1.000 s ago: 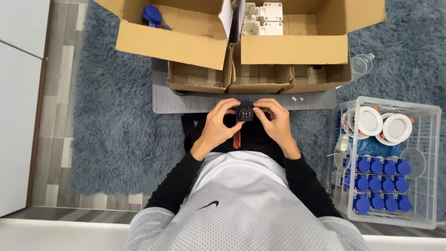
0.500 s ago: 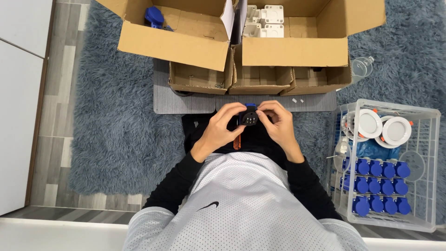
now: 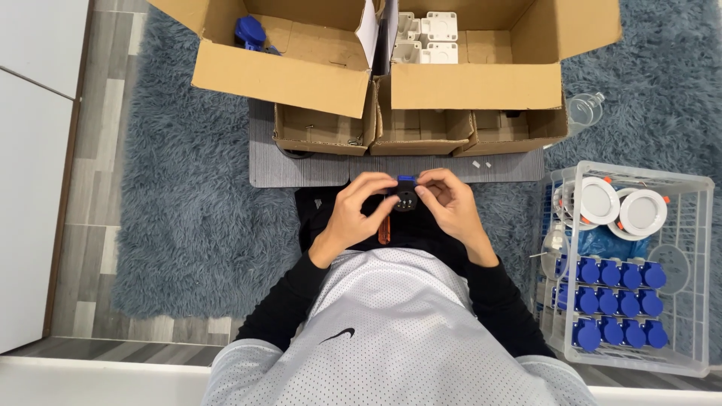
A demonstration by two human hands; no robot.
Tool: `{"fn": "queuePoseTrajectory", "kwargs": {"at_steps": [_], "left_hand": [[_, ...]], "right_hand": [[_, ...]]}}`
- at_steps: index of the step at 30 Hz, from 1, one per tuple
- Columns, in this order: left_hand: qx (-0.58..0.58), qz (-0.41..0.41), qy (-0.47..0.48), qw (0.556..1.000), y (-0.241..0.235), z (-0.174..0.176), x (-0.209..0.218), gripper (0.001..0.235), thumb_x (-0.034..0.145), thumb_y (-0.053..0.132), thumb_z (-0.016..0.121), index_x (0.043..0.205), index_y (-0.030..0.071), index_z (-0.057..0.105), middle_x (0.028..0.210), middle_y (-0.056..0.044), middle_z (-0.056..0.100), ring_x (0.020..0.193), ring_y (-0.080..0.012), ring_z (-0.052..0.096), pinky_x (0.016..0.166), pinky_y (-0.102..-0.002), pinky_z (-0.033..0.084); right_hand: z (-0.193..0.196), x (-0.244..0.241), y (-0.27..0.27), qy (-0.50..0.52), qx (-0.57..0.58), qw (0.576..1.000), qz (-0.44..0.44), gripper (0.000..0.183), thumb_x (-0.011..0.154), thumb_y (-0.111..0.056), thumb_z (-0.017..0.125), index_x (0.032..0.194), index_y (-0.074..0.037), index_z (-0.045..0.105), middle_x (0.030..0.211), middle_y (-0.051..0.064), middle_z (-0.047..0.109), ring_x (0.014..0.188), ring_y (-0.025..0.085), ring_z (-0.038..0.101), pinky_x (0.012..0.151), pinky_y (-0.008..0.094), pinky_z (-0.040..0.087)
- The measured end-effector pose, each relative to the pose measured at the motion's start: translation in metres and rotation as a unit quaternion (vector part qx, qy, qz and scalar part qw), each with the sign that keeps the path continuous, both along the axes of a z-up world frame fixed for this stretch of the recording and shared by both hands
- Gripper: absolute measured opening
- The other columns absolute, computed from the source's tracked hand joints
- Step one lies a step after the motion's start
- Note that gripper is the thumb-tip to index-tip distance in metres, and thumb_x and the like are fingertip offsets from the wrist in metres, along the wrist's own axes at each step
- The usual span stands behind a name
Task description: A person sits on a rug and assembles small blue and white hardware components, using a screwdriver to secure parts.
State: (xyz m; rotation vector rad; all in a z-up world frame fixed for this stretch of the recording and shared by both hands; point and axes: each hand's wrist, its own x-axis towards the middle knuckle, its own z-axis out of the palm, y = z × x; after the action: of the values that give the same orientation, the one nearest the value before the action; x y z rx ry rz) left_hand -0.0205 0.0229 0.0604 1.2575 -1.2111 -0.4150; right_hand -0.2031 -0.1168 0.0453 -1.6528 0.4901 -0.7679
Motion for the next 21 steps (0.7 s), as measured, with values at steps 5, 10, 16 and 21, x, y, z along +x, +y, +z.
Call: {"fn": "queuePoseTrajectory", "kwargs": {"at_steps": [5, 10, 16, 21], "left_hand": [[0.031, -0.021, 0.081, 0.996, -0.001, -0.006, 0.002, 0.019, 0.1, 0.003, 0.08, 0.119, 0.002, 0.079, 0.11, -0.011, 0.075, 0.105, -0.0273, 0.079, 0.087, -0.035, 0.069], [0.058, -0.036, 0.121, 0.99, -0.002, -0.013, 0.003, 0.015, 0.098, 0.003, 0.082, 0.113, 0.002, 0.08, 0.105, -0.009, 0.076, 0.1, -0.0249, 0.08, 0.084, -0.034, 0.071], [0.083, -0.051, 0.173, 0.98, 0.003, -0.012, -0.002, 0.02, 0.105, 0.005, 0.074, 0.125, 0.005, 0.076, 0.121, -0.012, 0.071, 0.105, -0.0243, 0.077, 0.085, -0.035, 0.069], [0.077, -0.167, 0.25, 0.951, 0.006, -0.035, -0.006, 0.077, 0.091, -0.003, 0.091, 0.157, 0.003, 0.051, 0.154, -0.013, 0.055, 0.116, -0.0247, 0.075, 0.099, -0.039, 0.067]], "right_hand": [[0.003, 0.0, 0.0, -0.011, 0.02, 1.0, 0.014, 0.012, 0.103, 0.008, 0.071, 0.114, 0.006, 0.071, 0.106, 0.015, 0.072, 0.096, 0.016, 0.072, 0.082, 0.032, 0.065], [0.001, -0.001, 0.0, -0.014, 0.037, 0.999, 0.027, 0.012, 0.102, 0.008, 0.072, 0.113, 0.006, 0.071, 0.106, 0.015, 0.072, 0.096, 0.016, 0.071, 0.082, 0.031, 0.065], [-0.01, -0.008, -0.002, 0.032, 0.034, 0.999, -0.011, 0.014, 0.102, 0.001, 0.08, 0.115, 0.002, 0.075, 0.106, 0.014, 0.073, 0.099, 0.018, 0.072, 0.084, 0.033, 0.063], [0.002, -0.004, -0.005, 0.006, 0.101, 0.994, -0.026, 0.013, 0.106, 0.003, 0.077, 0.118, 0.002, 0.073, 0.11, 0.012, 0.074, 0.099, 0.013, 0.07, 0.085, 0.028, 0.063]]}}
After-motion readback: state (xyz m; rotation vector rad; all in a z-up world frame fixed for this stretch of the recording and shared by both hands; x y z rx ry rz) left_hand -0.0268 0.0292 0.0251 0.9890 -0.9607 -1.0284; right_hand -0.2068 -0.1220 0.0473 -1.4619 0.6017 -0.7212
